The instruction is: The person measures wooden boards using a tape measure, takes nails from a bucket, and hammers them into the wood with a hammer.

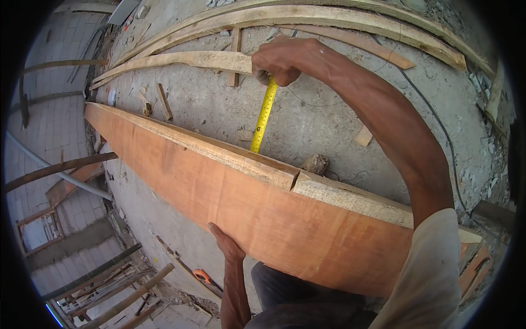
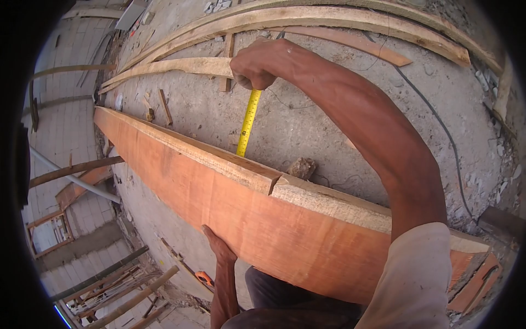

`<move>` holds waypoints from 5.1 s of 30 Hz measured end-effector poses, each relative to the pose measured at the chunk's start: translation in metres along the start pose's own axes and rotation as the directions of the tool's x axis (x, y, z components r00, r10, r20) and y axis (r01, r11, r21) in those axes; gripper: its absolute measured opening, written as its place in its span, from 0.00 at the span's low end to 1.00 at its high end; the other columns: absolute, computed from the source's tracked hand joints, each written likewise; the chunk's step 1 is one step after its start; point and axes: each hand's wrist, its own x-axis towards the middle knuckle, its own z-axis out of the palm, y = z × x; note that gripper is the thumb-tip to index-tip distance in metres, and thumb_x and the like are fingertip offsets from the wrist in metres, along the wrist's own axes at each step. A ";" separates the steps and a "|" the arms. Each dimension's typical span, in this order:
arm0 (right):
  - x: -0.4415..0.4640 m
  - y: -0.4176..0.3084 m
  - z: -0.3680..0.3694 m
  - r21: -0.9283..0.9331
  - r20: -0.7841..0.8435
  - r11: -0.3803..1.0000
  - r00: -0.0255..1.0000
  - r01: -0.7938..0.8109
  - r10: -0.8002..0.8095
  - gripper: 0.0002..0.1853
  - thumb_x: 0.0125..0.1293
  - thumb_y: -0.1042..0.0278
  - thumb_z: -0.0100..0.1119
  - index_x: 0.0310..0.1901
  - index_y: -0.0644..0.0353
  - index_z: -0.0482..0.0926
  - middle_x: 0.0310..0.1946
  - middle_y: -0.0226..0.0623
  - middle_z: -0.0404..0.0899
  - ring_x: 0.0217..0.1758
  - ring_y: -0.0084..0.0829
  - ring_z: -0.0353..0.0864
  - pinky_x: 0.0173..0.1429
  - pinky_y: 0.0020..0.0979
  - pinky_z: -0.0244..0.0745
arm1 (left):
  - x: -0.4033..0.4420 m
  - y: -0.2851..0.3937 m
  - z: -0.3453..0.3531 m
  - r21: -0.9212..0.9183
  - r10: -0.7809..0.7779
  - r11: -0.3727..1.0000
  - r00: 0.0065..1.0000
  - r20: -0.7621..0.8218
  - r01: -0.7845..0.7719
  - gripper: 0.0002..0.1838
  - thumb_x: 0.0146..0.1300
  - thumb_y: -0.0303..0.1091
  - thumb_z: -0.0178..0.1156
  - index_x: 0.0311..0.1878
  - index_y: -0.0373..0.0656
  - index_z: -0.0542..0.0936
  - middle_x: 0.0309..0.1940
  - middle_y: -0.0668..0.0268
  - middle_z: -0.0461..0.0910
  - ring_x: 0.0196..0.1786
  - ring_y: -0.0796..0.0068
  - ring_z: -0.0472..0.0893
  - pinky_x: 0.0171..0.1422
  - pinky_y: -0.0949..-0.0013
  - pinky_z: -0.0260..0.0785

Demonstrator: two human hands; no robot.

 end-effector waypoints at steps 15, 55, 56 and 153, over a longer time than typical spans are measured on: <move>-0.001 0.000 -0.001 0.028 0.026 1.000 1.000 -0.012 0.011 0.14 0.57 0.83 0.69 0.42 0.53 0.92 0.36 0.34 0.91 0.39 0.34 0.90 0.40 0.41 0.84 | 0.001 -0.002 -0.001 -0.030 -0.028 0.999 0.999 -0.037 0.027 0.48 0.83 0.73 0.42 0.86 0.40 0.56 0.81 0.52 0.69 0.77 0.53 0.74 0.79 0.54 0.72; -0.006 -0.006 -0.002 0.030 0.014 0.999 0.999 -0.031 0.030 0.17 0.56 0.85 0.70 0.45 0.53 0.92 0.42 0.39 0.93 0.47 0.39 0.92 0.49 0.44 0.88 | -0.001 0.004 -0.001 -0.260 -0.048 0.962 0.991 0.127 0.080 0.44 0.83 0.67 0.48 0.86 0.43 0.59 0.80 0.53 0.70 0.77 0.53 0.75 0.80 0.51 0.72; -0.007 -0.007 -0.002 0.024 0.009 0.999 1.000 -0.028 0.028 0.17 0.57 0.85 0.70 0.46 0.53 0.92 0.42 0.39 0.93 0.47 0.39 0.92 0.49 0.44 0.88 | -0.001 0.005 -0.001 -0.285 -0.047 0.955 0.988 0.147 0.088 0.43 0.83 0.67 0.48 0.86 0.42 0.59 0.80 0.53 0.71 0.77 0.53 0.75 0.80 0.51 0.72; -0.024 -0.396 0.144 -0.278 0.446 0.712 0.743 0.645 -0.499 0.37 0.64 0.74 0.56 0.76 0.78 0.66 0.77 0.58 0.70 0.85 0.51 0.63 0.88 0.41 0.63 | 0.006 -0.007 -0.040 -0.040 -0.003 0.999 0.993 -0.115 -0.001 0.56 0.67 0.80 0.56 0.47 0.17 0.87 0.48 0.23 0.85 0.59 0.32 0.87 0.65 0.43 0.76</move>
